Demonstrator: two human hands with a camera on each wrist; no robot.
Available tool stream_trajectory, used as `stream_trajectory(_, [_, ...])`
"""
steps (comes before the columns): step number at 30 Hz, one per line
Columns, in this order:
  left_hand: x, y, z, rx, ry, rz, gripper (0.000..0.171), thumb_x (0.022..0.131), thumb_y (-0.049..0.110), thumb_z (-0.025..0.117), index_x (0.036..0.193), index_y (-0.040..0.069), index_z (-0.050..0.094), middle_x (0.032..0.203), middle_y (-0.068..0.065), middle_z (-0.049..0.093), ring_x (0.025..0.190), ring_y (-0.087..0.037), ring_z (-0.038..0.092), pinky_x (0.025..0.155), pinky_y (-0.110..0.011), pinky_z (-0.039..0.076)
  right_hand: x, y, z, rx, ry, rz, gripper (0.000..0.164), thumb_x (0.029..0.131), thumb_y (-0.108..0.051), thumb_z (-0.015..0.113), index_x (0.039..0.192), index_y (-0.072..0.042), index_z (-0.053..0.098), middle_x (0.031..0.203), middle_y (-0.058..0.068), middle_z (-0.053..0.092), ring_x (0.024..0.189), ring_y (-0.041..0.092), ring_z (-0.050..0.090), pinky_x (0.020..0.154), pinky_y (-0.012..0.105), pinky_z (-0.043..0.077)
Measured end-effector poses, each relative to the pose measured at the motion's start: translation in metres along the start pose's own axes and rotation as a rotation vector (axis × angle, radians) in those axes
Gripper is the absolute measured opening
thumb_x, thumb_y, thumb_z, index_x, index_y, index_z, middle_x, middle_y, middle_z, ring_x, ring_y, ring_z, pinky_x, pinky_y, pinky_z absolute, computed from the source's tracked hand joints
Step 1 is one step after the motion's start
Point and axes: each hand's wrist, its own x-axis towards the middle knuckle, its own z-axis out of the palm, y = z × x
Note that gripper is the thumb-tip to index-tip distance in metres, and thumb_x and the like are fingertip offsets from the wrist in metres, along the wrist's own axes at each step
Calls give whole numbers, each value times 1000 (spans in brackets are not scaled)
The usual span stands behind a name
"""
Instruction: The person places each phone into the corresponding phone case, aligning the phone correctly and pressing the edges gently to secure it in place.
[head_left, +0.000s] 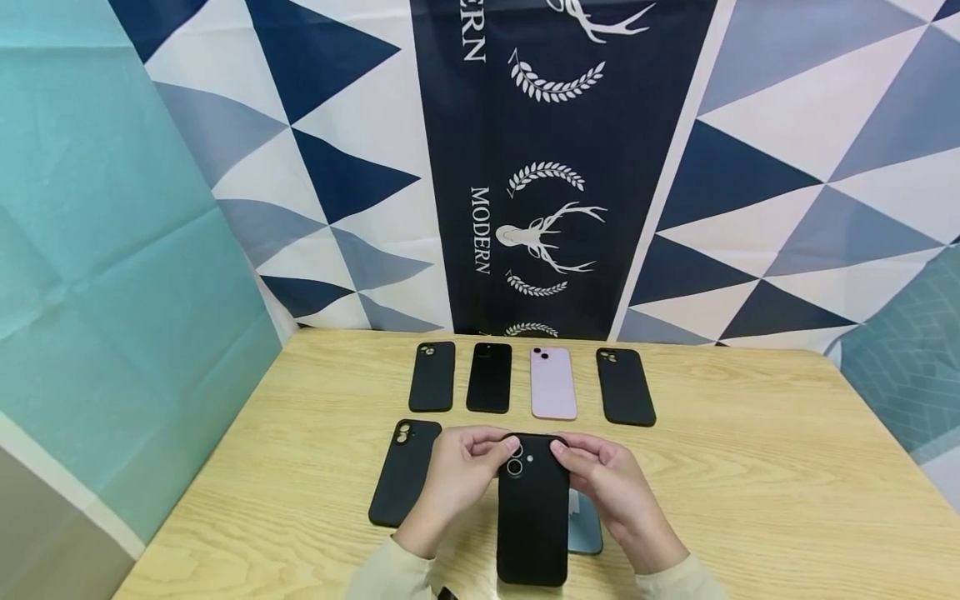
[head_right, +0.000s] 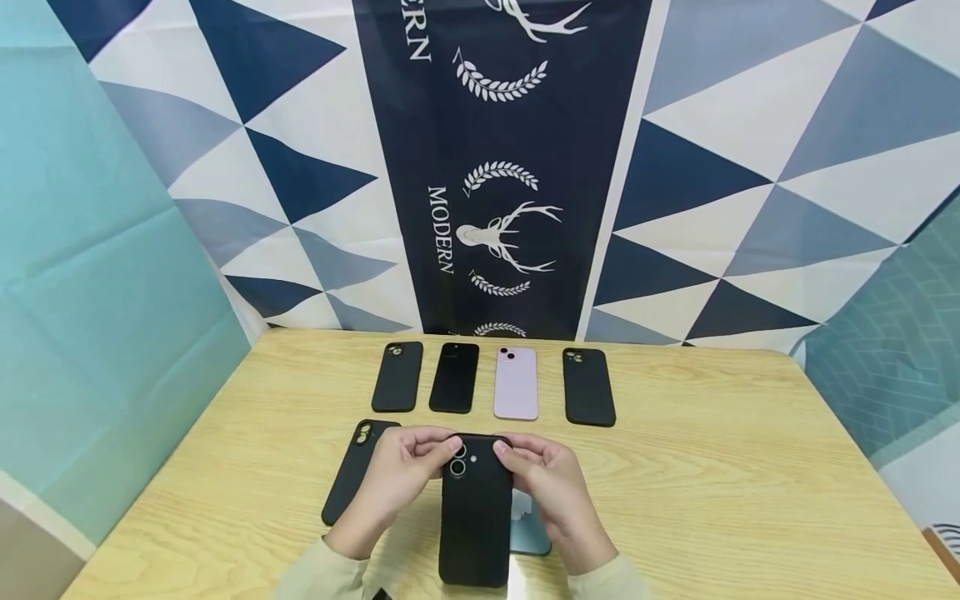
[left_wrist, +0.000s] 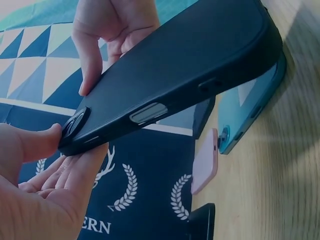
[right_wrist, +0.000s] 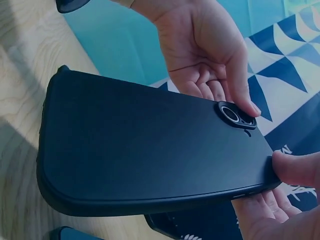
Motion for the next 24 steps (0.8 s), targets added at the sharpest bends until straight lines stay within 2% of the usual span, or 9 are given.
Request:
stream_trajectory(4, [3,2,-2,-68,-40,-57,25,90,14,71,102,-7,73,95,-22,76,79,-11,73,71,-26,61,0,-2,-2,3,-22,-13,38,95,-11,61,126,11,56,87,-10,75,78,3,71,77,20,58])
stream_trajectory(8, [5,1,-5,-127,-80,-121,27,91,13,69,106,-9,70,99,-23,75,78,-5,70,72,-28,62,0,-1,-4,-19,-60,-31,41,96,-12,61,128,13,54,89,-10,76,79,3,71,77,20,58])
stream_trajectory(14, [8,-1,-7,-170,-97,-158,28,90,14,69,108,-9,70,100,-20,76,75,-4,70,72,-27,61,0,2,-5,-48,-75,-15,42,97,-16,60,128,12,54,90,-9,76,79,3,71,78,19,58])
stream_trajectory(17, [10,0,-9,-200,-70,-173,29,91,14,69,109,-9,69,99,-18,77,74,-5,70,73,-27,61,0,6,-5,-59,-76,-6,45,96,-17,62,129,12,53,90,-8,75,79,3,71,77,20,58])
stream_trajectory(21, [13,1,-15,-229,5,-180,29,91,14,68,109,-8,69,95,-13,78,72,-5,70,71,-26,61,-3,12,-6,-65,-146,-5,50,94,-15,63,132,15,49,89,-13,74,80,1,69,77,19,57])
stream_trajectory(24, [13,2,-17,-231,34,-181,29,91,15,69,109,-8,70,94,-10,78,72,-5,71,70,-25,61,-4,15,-6,-59,-185,-6,51,93,-14,64,132,15,49,87,-16,73,81,-1,69,77,19,57])
